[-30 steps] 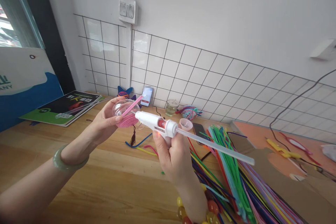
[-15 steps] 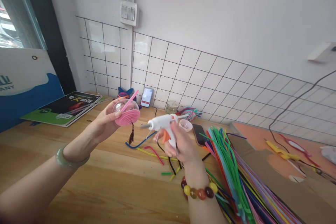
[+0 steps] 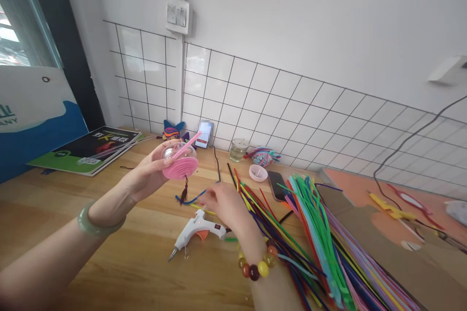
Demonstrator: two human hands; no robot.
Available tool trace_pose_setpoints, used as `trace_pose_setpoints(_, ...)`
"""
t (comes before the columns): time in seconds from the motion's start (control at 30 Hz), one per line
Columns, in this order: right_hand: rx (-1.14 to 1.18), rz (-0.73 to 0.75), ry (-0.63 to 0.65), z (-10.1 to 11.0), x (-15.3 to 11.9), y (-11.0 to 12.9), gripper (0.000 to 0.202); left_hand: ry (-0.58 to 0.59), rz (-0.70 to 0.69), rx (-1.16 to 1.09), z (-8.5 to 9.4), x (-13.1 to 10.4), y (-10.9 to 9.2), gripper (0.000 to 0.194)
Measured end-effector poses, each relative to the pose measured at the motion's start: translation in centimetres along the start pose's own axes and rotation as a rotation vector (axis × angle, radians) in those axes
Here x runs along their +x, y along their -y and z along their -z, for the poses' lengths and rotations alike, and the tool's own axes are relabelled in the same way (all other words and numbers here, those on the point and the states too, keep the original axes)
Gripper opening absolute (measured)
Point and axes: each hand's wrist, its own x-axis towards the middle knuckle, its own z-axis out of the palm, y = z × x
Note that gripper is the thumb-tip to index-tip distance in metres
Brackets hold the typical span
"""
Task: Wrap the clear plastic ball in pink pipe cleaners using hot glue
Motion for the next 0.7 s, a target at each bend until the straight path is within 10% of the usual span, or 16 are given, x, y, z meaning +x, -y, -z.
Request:
trace_pose_setpoints(0.27, 0.424, -0.188, -0.167, 3.8, 0.3, 4.5, 0.033, 0.166, 0.195, 0.045, -1.0, -0.8, 2.3, 0.048)
trace_pose_setpoints(0.37, 0.358, -0.143, -0.146, 4.0, 0.3, 5.0, 0.008, 0.155, 0.248, 0.047, -1.2, -0.9, 2.8, 0.050)
trace_pose_setpoints(0.7, 0.081, 0.019, -0.148, 4.3, 0.6, 4.5, 0.012, 0.163, 0.273, -0.022, -1.0, -0.9, 2.6, 0.051)
